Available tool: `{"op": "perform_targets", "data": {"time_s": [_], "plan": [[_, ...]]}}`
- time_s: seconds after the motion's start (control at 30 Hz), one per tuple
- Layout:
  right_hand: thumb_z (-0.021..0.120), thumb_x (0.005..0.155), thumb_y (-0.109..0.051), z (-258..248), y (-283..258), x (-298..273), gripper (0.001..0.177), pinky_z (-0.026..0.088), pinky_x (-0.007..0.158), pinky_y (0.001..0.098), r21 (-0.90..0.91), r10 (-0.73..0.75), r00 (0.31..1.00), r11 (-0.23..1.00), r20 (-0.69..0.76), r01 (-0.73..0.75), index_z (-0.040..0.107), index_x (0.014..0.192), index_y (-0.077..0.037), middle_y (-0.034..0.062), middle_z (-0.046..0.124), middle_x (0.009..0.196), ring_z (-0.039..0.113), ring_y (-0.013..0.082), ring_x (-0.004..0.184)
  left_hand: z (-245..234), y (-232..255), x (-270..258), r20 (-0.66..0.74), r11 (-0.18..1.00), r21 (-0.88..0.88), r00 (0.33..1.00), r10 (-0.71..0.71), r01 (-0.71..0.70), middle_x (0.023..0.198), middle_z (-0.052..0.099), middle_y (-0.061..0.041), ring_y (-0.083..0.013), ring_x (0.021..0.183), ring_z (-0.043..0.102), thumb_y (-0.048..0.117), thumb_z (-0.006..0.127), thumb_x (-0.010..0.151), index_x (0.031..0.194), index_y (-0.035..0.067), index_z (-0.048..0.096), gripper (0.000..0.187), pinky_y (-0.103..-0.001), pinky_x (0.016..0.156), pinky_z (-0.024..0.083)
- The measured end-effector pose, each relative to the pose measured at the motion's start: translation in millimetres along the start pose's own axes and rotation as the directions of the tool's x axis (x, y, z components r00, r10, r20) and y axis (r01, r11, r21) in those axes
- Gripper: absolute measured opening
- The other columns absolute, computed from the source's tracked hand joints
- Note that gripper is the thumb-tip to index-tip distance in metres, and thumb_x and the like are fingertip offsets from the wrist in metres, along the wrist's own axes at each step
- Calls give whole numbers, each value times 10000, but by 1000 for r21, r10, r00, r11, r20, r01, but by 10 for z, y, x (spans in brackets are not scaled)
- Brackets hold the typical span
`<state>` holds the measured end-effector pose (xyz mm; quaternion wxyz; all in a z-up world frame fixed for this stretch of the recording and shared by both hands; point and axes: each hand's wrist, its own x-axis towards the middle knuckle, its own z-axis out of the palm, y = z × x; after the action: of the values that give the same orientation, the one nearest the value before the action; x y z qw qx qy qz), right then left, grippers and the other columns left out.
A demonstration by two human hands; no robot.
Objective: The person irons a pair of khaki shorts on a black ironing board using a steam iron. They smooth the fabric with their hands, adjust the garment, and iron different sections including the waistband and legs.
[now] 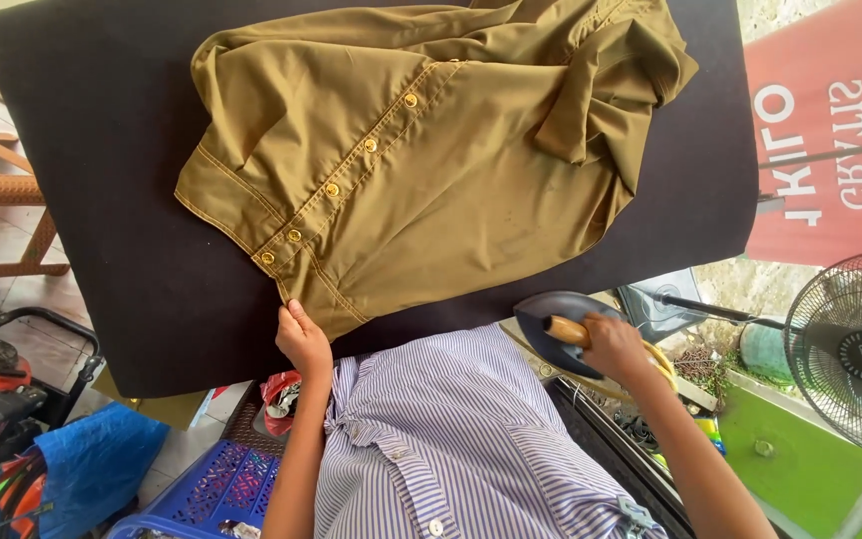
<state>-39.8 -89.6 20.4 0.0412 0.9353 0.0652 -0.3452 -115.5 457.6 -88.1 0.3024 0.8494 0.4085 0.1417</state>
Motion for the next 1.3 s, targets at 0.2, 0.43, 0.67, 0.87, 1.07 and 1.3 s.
{"op": "perform_targets", "data": {"time_s": [0.2,0.43,0.67,0.87,1.07,1.3], "plan": [[779,696,-225,-212,496,-232,373,667,939,552,93,131,991,987,-8,-130,841,1058,-160,76,826,1006,818,418,1047,-139,84,46,21,996,-33,996,-82,83,897,770,-196,-481,907,756,388,524,1258,1040,100,694,400,-568,782,595],[765,662,-231,-1547,-733,400,332,635,871,595,65,-61,977,995,-205,76,763,960,-86,134,751,958,770,456,1015,-69,275,600,-23,971,-161,983,-184,178,1031,828,-128,-392,1040,790,510,619,1193,1105,100,753,441,-517,892,612],[711,679,-256,-2088,-2415,1547,246,645,803,571,-50,-330,911,943,-246,328,761,880,-124,91,731,872,789,405,905,50,352,798,-16,941,-207,961,-277,268,866,818,-99,-353,907,810,576,793,1038,1066,74,788,503,-511,827,622],[708,734,-271,-1941,-2788,1944,280,636,807,602,-93,-360,914,933,-186,349,801,912,-75,159,777,901,800,461,918,93,181,919,-76,910,-379,974,-214,170,797,745,-66,-256,725,749,348,773,1075,981,89,731,279,-410,681,593],[709,701,-269,-1845,-3266,1567,276,661,834,566,-181,-494,864,863,-99,472,808,918,-131,89,792,932,813,407,936,58,146,911,-18,870,-450,972,-235,202,754,716,-35,-172,636,688,329,803,1064,943,95,735,272,-350,606,568],[686,704,-220,-1655,-4037,1421,249,671,817,548,-92,-557,825,830,-94,550,805,893,-112,74,790,909,822,405,888,13,229,941,-60,900,-396,973,-222,181,755,741,-88,-261,638,716,342,835,1014,934,105,771,259,-405,621,564]]}}
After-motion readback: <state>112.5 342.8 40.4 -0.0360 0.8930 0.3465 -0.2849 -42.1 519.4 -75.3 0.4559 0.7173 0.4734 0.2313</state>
